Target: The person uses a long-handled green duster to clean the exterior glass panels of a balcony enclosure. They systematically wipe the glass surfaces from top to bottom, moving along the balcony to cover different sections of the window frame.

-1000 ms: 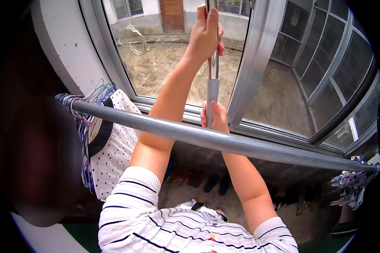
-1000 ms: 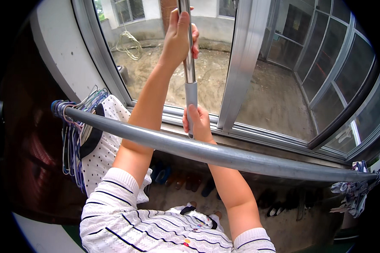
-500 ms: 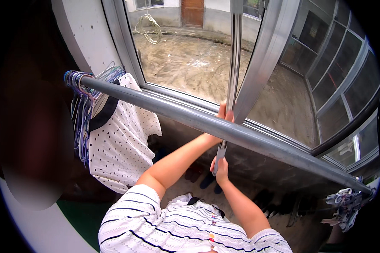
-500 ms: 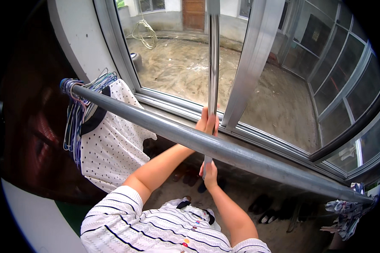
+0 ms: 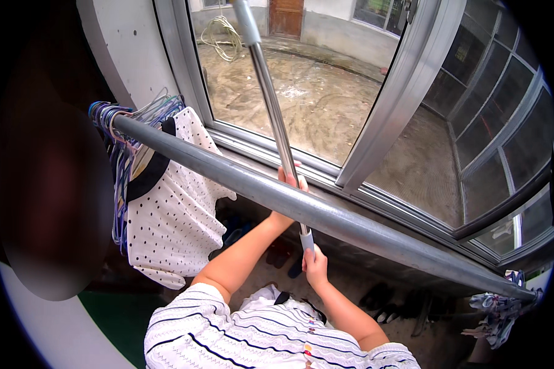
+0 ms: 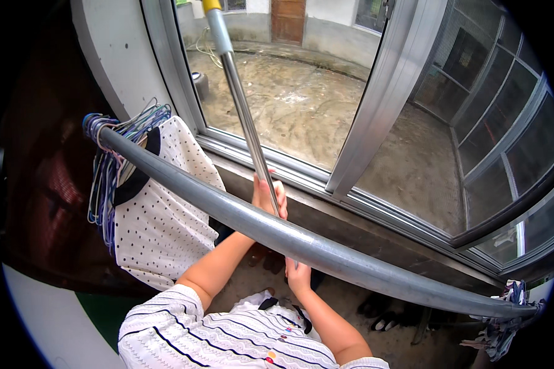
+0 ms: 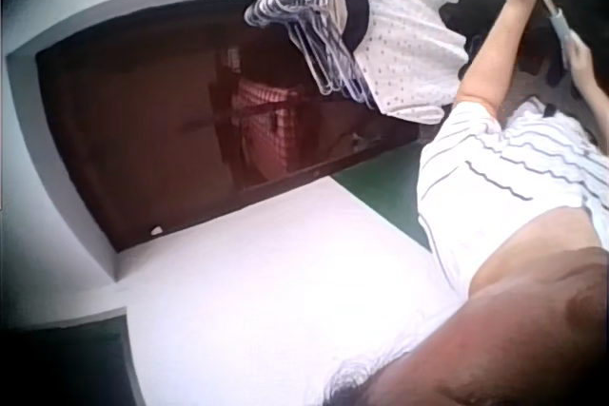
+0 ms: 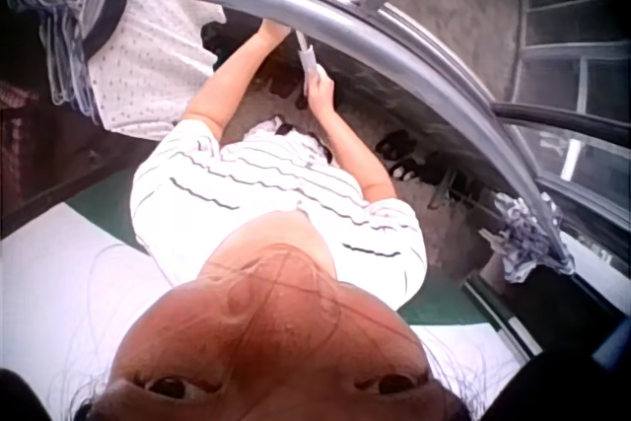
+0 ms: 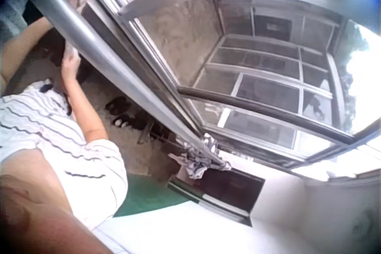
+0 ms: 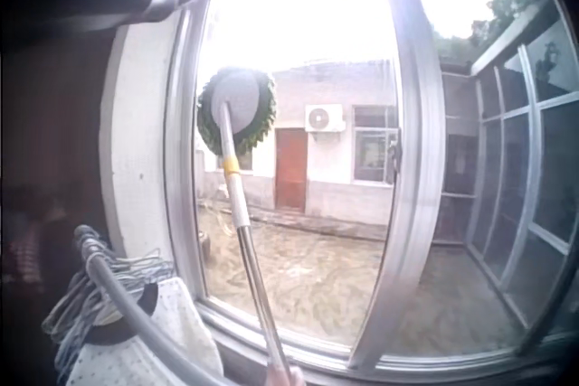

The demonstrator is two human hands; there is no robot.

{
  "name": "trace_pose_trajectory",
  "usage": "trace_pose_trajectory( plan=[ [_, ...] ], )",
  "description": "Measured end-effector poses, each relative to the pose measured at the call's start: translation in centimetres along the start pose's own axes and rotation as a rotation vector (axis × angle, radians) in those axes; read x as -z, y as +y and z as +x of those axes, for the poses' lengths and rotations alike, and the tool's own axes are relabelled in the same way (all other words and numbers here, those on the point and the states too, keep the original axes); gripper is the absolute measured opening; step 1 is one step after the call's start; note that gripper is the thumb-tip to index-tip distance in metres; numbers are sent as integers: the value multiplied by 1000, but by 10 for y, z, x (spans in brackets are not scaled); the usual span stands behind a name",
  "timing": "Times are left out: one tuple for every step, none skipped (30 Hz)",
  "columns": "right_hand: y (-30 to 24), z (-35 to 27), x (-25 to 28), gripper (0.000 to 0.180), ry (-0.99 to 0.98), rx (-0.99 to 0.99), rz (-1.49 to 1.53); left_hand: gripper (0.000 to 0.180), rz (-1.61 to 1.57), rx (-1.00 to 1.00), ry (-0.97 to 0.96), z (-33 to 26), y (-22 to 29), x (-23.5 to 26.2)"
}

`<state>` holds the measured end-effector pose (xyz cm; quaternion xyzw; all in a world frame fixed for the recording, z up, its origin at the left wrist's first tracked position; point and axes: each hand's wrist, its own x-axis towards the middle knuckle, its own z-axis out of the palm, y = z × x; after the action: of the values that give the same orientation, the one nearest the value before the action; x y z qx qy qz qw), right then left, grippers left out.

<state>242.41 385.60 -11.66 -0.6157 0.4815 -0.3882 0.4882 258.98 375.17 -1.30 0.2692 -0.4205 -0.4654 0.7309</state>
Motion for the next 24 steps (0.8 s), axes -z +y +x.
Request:
trace_pose_trajectory(
  plan=[
    [-22,14,-1,40,47,26,5,48,-58,7,-18,17,14,-2],
    [-36,29,-4,38,167,145,-18,47,-110,17,-31,36,33,-6],
    [-59,48,-1,33,115,63,56,47,-65,-15,-34,55,50,-8],
    [-82,67,3,29,70,-22,124,46,-19,-44,-44,76,67,-11],
    [-80,89,8,36,71,-19,18,46,4,-77,-52,97,82,-17],
    [-98,105,6,43,80,35,57,45,21,-125,-62,119,97,-22],
    [-115,121,2,49,80,90,97,44,48,-164,-86,137,112,-24],
    [-155,120,-2,51,58,79,106,44,76,-205,-102,151,128,-24],
    [-169,124,-4,51,45,94,140,44,97,-221,-109,161,142,-31],
    [-180,129,-5,52,32,110,178,44,119,-237,-119,170,156,-39],
    [-187,130,-8,52,32,111,216,44,150,-247,-120,174,167,-45],
    [-193,131,-9,52,35,112,253,44,173,-245,-122,174,174,-53],
    [-195,131,-11,52,36,112,293,44,200,-243,-124,173,180,-61],
    [-195,129,-12,52,45,122,318,44,226,-240,-128,173,183,-68],
    [-194,128,-12,52,55,132,342,44,236,-239,-141,172,183,-75],
    [-193,124,-11,52,61,138,366,43,240,-239,-170,169,181,-80],
    [-191,119,-9,53,74,114,364,43,243,-240,-199,165,177,-85],
    [-184,115,-4,54,60,122,394,43,247,-240,-227,161,173,-91],
    [-178,108,-2,55,82,115,404,41,251,-232,-247,154,169,-97],
    [-171,103,1,56,107,114,415,41,256,-219,-271,148,163,-105],
    [-147,104,3,57,109,158,461,40,262,-206,-294,140,157,-112],
    [-139,97,6,58,123,199,456,40,266,-196,-315,132,150,-118],
    [-133,86,6,54,152,137,496,39,279,-165,-315,122,142,-123],
    [-129,76,6,51,179,74,534,38,284,-151,-333,115,138,-128]
  ],
)
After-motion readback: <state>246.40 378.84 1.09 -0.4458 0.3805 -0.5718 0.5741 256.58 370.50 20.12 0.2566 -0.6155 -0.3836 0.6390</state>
